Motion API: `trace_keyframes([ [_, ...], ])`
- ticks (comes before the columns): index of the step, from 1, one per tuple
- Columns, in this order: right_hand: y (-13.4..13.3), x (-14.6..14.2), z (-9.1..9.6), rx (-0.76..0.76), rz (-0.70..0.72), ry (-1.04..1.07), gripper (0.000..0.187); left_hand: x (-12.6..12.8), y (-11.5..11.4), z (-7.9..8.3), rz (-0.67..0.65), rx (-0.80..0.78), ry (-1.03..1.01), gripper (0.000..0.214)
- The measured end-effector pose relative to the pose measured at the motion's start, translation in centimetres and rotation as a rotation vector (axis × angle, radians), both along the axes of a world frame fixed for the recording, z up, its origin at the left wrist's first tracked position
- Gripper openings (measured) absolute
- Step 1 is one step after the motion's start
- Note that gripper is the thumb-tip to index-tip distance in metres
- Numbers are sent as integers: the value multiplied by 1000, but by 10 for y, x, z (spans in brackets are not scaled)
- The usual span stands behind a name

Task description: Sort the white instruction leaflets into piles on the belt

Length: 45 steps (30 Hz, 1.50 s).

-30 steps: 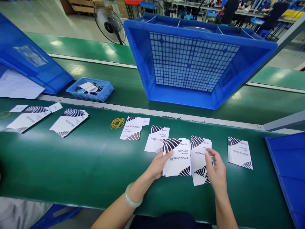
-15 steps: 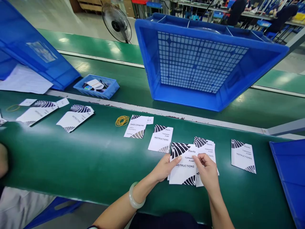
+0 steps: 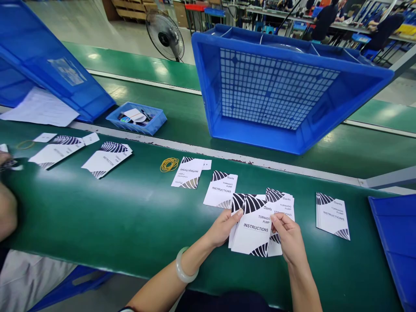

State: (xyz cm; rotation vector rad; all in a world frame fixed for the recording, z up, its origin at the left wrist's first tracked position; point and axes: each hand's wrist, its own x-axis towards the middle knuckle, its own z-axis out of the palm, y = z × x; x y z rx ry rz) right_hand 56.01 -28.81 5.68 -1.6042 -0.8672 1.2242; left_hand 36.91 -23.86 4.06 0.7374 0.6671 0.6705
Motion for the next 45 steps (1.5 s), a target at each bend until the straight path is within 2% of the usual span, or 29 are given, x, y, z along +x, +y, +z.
trace_keyframes([
  [5, -2, 2, -7, -18, 23, 168, 26, 2, -1, -5, -13, -16, -54, 37],
  [8, -3, 3, -7, -4, -10, 101, 25, 3, -1, -7, 8, -25, -66, 35],
  [13, -6, 7, 4, 50, -204, -154, 26, 3, 2, -9, 134, -23, 40, 34],
  [17, -7, 25, 10, 52, -399, -78, 32, 1, 8, -5, 267, -34, 104, 35],
  [19, -4, 37, 9, 35, -440, -79, 36, 0, 11, -2, 308, -44, 113, 35],
  [21, 0, 46, 4, -5, -409, -147, 38, -1, 13, 0, 328, -50, 106, 35],
  [23, 5, 47, 0, -12, -357, -342, 43, -2, 14, 0, 327, -49, 103, 35],
  [25, 9, 38, -1, 17, -312, -546, 48, -1, 12, -2, 299, -44, 105, 36],
  [26, 11, 30, -1, 30, -273, -572, 48, 0, 10, -3, 279, -39, 104, 36],
  [29, 13, 3, 1, 26, -100, -355, 37, 4, 6, -6, 201, -8, 94, 37],
  [31, 14, -10, 2, 11, -35, -209, 29, 6, 4, -8, 142, 19, 97, 37],
  [36, 11, -15, 2, -9, -73, -33, 31, 6, 1, -11, 103, 97, 96, 33],
  [41, 7, -12, 8, -2, -105, 33, 31, 3, 0, -10, 74, 93, 73, 31],
  [45, 2, -2, 12, -27, -157, 45, 33, 0, 3, -7, 145, 154, 138, 31],
])
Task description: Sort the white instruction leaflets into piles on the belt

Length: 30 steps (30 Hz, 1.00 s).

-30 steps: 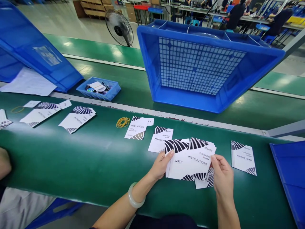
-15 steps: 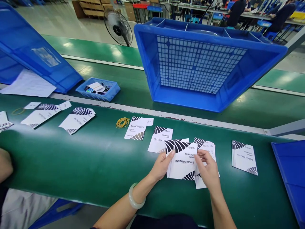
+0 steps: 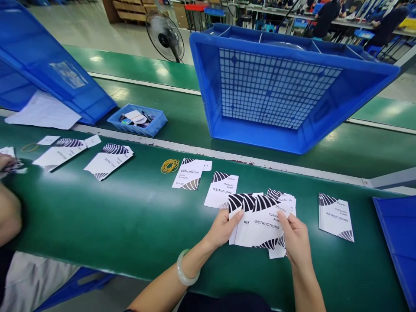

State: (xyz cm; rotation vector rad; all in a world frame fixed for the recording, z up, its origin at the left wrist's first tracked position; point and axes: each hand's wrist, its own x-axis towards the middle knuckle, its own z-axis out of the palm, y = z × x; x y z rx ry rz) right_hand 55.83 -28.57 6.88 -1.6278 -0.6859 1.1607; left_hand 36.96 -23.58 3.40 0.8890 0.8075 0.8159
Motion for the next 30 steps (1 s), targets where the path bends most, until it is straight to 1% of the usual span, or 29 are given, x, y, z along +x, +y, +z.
trace_keyframes([
  [2, 0, 12, 1, -10, -88, 13, 36, -2, 3, 1, 68, -8, 4, 31],
  [4, 2, 26, 1, -22, -171, 27, 41, -4, 7, 2, 136, -48, -1, 32],
  [6, 6, 38, -2, -32, -186, 24, 46, -6, 10, 3, 192, -88, -11, 33],
  [7, 8, 42, -4, -32, -174, -16, 49, -6, 11, 3, 210, -104, -18, 34],
  [8, 10, 44, -7, -30, -168, -100, 51, -7, 11, 4, 221, -114, -25, 35],
  [10, 11, 40, -12, -23, -174, -357, 55, -6, 12, 5, 217, -120, -32, 35],
  [11, 11, 34, -14, -12, -165, -466, 54, -5, 11, 6, 204, -119, -31, 36],
  [12, 10, 27, -15, 1, -128, -522, 51, -4, 10, 6, 185, -115, -28, 36],
  [13, 9, 19, -15, 14, -62, -511, 47, -2, 9, 6, 163, -109, -25, 36],
  [15, 6, 3, -12, 39, 121, -348, 40, 1, 7, 5, 118, -98, -24, 35],
  [16, 5, -4, -8, 48, 190, -264, 38, 2, 5, 4, 99, -96, -23, 34],
  [17, 3, -8, -4, 53, 225, -201, 37, 3, 5, 3, 83, -102, -22, 34],
  [19, 1, -8, 5, 52, 207, -126, 34, 2, 4, 2, 72, -129, -17, 34],
  [21, -2, 2, 11, 38, 102, -72, 35, 0, 6, 2, 92, -165, -18, 35],
  [23, -5, 19, 11, 27, -17, -13, 38, -2, 8, 3, 130, -207, -41, 37],
  [24, -5, 27, 8, 18, -51, 0, 40, -3, 9, 4, 150, -227, -56, 38],
  [25, -6, 36, 4, 5, -62, -21, 42, -3, 10, 6, 168, -245, -69, 39],
  [26, -6, 42, -2, -10, -62, -91, 44, -4, 11, 7, 181, -259, -79, 41],
  [27, -6, 46, -8, -26, -60, -204, 48, -3, 11, 8, 190, -268, -83, 41],
  [29, -5, 46, -19, -36, -81, -452, 55, -2, 11, 8, 182, -270, -72, 41],
  [30, -5, 42, -22, -24, -77, -522, 55, -1, 10, 7, 165, -263, -60, 41],
])
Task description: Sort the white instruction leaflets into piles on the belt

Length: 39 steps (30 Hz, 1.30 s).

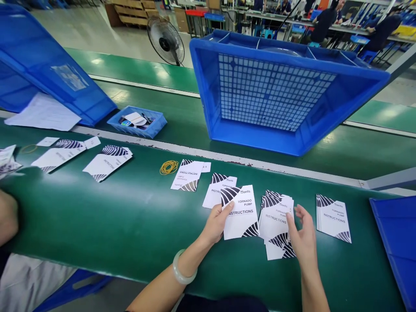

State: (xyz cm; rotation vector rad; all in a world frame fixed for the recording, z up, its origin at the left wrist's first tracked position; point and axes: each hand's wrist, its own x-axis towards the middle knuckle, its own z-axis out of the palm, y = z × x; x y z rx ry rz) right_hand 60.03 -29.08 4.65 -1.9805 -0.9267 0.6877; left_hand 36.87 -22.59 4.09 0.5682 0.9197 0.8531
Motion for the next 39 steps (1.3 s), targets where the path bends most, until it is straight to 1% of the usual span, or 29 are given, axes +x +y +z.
trace_keyframes([
  [1, 0, -7, -2, 8, 39, -9, 53, 1, -1, -1, -23, 15, 10, 41],
  [2, -1, -15, -2, 16, 107, 42, 49, 3, -3, -3, -48, 37, 21, 41],
  [4, -1, -35, 4, 27, 260, 229, 42, 6, -8, -6, -109, 92, 60, 39],
  [5, 0, -45, 9, 31, 301, 326, 42, 8, -10, -7, -147, 121, 92, 39],
  [7, 1, -59, 21, 48, 302, 489, 46, 10, -15, -9, -240, 179, 167, 39],
  [9, 2, -62, 31, 68, 269, 573, 49, 11, -19, -9, -326, 254, 235, 42],
  [11, 2, -53, 35, 94, 239, 582, 48, 12, -21, -8, -385, 313, 245, 48],
  [13, 0, -36, 31, 100, 188, 551, 48, 13, -21, -6, -413, 328, 211, 51],
  [14, -2, -26, 26, 89, 157, 497, 49, 14, -21, -6, -413, 321, 193, 51],
  [15, -2, -15, 19, 70, 129, 395, 51, 14, -20, -6, -405, 310, 183, 51],
  [17, -1, 3, 2, 24, 98, 50, 57, 15, -19, -7, -374, 295, 194, 50],
  [19, 6, 17, -13, 11, 121, -316, 57, 16, -17, -9, -358, 284, 218, 50],
  [20, 12, 21, -19, 19, 162, -445, 55, 16, -16, -10, -359, 280, 227, 50],
  [22, 25, 27, -27, 47, 306, -608, 48, 18, -15, -10, -375, 272, 239, 50],
  [24, 39, 29, -31, 71, 455, -706, 42, 18, -17, -8, -408, 270, 250, 49],
  [26, 48, 28, -33, 75, 522, -769, 37, 16, -25, -2, -459, 280, 272, 46],
  [28, 49, 24, -35, 69, 505, -796, 32, 9, -39, 5, -524, 284, 296, 42],
  [30, 42, 15, -37, 55, 471, -826, 28, -3, -61, 9, -588, 244, 304, 41],
  [32, 29, 2, -37, 38, 441, -850, 25, -19, -89, 7, -635, 148, 305, 43],
  [34, 14, -14, -37, 17, 417, -865, 24, -38, -119, 0, -653, 45, 332, 47],
  [36, 0, -33, -36, -10, 406, -871, 23, -56, -148, -9, -609, -1, 387, 50],
  [39, -19, -63, -35, -54, 419, -869, 25, -75, -181, -21, -441, -10, 462, 46],
])
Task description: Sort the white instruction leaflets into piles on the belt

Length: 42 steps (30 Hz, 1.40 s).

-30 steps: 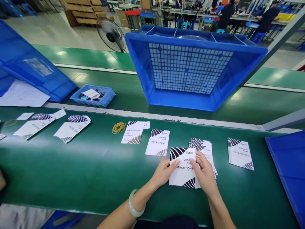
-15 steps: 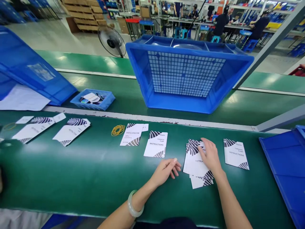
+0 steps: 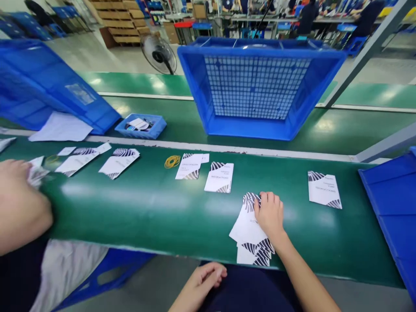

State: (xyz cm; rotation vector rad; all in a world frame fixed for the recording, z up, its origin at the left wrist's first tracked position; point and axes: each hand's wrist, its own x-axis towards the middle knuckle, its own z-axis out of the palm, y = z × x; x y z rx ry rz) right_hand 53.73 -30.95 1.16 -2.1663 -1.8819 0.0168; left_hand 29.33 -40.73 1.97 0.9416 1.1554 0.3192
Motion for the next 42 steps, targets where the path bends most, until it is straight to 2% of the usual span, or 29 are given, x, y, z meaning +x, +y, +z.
trace_keyframes([
  [3, -17, -29, 1, -41, 33, -1, 25, -3, -21, -8, 192, -75, -52, 38],
  [7, -45, -60, 3, -60, 159, 1, 20, 8, -32, -18, 399, -251, -235, 38],
  [10, -65, -70, 2, -48, 261, 19, 21, 14, -38, -23, 478, -232, -256, 48],
  [12, -71, -69, 1, -22, 299, 170, 22, 15, -39, -20, 465, -114, -231, 53],
  [14, -72, -63, 3, 11, 317, 374, 25, 13, -36, -9, 362, 80, -183, 51],
  [18, -65, -45, 20, 93, 322, 718, 45, 8, -11, 35, 43, 602, 97, 27],
  [21, -58, -32, 30, 266, 354, 948, 50, 9, 18, 61, -165, 967, 351, 22],
  [22, -56, -28, 29, 340, 346, 1014, 52, 11, 27, 64, -201, 1053, 384, 21],
  [24, -53, -23, 22, 451, 270, 1134, 54, 18, 42, 58, -192, 1132, 365, 19],
  [27, -50, -26, 4, 478, 102, 1232, 38, 33, 52, 30, 10, 1011, 212, 16],
  [29, -49, -33, -4, 451, 40, 1251, 27, 43, 50, 11, 195, 886, 46, 32],
  [31, -48, -42, -6, 415, 22, 1260, 24, 51, 45, 0, 349, 826, -101, 52],
  [33, -47, -48, -4, 381, 17, 1256, 23, 56, 42, -4, 452, 826, -138, 55],
  [37, -43, -52, 2, 347, -31, 1216, 19, 60, 45, -3, 626, 750, 3, 26],
  [42, -43, -54, -2, 261, 34, 1143, 21, 63, 47, -10, 663, 675, -79, 30],
])
